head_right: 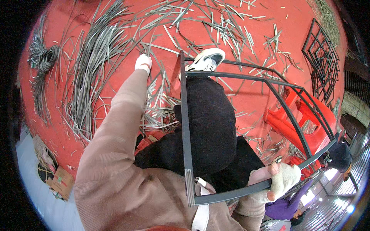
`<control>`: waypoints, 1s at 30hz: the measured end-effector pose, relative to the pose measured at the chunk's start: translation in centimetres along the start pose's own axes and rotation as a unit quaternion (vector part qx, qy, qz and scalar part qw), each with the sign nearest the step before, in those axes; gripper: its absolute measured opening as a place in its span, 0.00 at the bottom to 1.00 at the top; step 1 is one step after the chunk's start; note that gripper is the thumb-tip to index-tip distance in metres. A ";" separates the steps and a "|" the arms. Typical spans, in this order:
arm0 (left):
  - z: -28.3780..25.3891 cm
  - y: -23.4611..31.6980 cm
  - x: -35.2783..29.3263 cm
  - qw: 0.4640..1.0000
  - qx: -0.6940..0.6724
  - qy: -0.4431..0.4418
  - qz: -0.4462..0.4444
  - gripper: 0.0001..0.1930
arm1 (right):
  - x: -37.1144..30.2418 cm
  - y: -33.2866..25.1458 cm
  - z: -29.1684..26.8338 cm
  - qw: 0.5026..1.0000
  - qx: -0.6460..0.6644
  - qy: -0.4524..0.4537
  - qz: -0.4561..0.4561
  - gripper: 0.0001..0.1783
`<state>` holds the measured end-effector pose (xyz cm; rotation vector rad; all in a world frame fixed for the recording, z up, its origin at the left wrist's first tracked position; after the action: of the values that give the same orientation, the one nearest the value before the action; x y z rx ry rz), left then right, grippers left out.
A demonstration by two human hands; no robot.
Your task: The person assembles a metal frame by hand, attaching thin metal rods to a rectangular frame using a staple gun. They repeatedly position rods, staple them in place, and adjust alignment while working on a red floor.
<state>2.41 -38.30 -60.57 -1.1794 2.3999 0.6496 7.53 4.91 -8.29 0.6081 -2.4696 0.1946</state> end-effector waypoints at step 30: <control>-45.9 19.6 -40.1 0.492 -0.640 -0.402 0.432 0.12 | 7.2 5.5 -0.8 0.995 0.081 -0.043 -0.026 0.22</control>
<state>3.17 -28.12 2.71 0.3985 1.1327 2.7505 0.12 7.29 -3.53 0.7632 -2.5343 0.3582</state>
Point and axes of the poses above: each hand's wrist, its own x-axis towards the middle knuckle, its own z-axis out of the palm, y = z × x, the point moved 1 cm from there along x, towards the middle knuckle, and after that the axes turned 6 degrees about -x, right-handed, at the moved point
